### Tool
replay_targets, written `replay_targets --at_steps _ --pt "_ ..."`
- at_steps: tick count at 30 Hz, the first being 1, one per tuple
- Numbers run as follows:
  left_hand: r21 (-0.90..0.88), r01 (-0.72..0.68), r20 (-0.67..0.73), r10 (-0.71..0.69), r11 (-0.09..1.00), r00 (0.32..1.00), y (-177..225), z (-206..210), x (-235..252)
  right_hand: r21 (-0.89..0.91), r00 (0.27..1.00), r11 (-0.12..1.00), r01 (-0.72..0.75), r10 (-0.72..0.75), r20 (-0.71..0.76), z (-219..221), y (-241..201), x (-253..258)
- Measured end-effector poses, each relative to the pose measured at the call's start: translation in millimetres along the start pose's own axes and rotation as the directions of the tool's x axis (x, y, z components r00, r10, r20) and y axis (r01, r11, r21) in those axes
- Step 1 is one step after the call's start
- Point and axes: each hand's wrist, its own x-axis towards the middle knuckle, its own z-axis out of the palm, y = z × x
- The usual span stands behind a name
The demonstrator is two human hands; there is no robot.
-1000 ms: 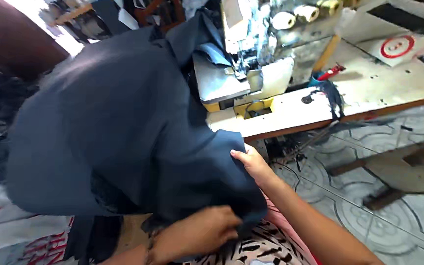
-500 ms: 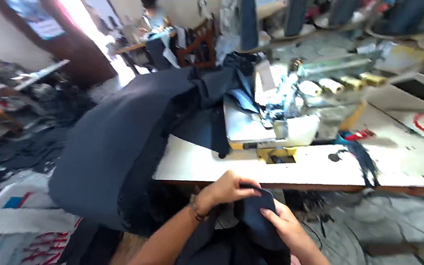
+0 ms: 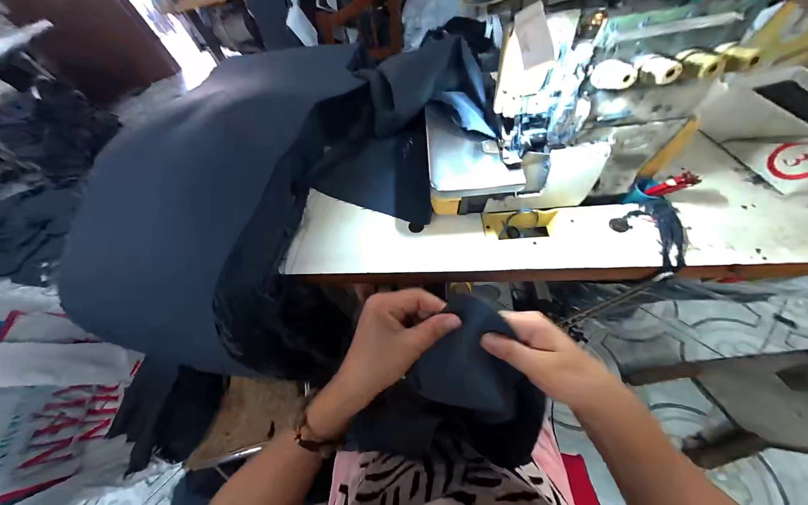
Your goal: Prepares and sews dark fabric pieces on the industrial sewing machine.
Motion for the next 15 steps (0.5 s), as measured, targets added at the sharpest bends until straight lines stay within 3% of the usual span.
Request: replay_targets --at_steps 2,6,10,15 --pt "0.049 0.058 0.023 -0.060 0.997 0.998 -21.1 6.5 -7.5 0.084 0.993 0.990 -0.112 0.115 -0.030 2.2 30.9 -10.1" --pt "0.152 0.053 0.045 -0.061 0.987 0.997 -29.0 13.3 -17.5 0.021 0.995 0.995 -0.097 0.097 0.008 -3.8 30.3 -19.5" --pt "0.192 -0.059 0.057 0.049 0.980 0.997 -21.5 17.1 -7.6 -0.110 0.997 0.993 -0.038 0.046 0.067 -16.4 8.3 -4.3" --pt "0.209 -0.166 0.079 0.152 0.964 0.985 -21.9 21.7 -6.3 -0.121 0.990 0.983 -0.139 0.142 0.017 -12.3 2.5 8.2"
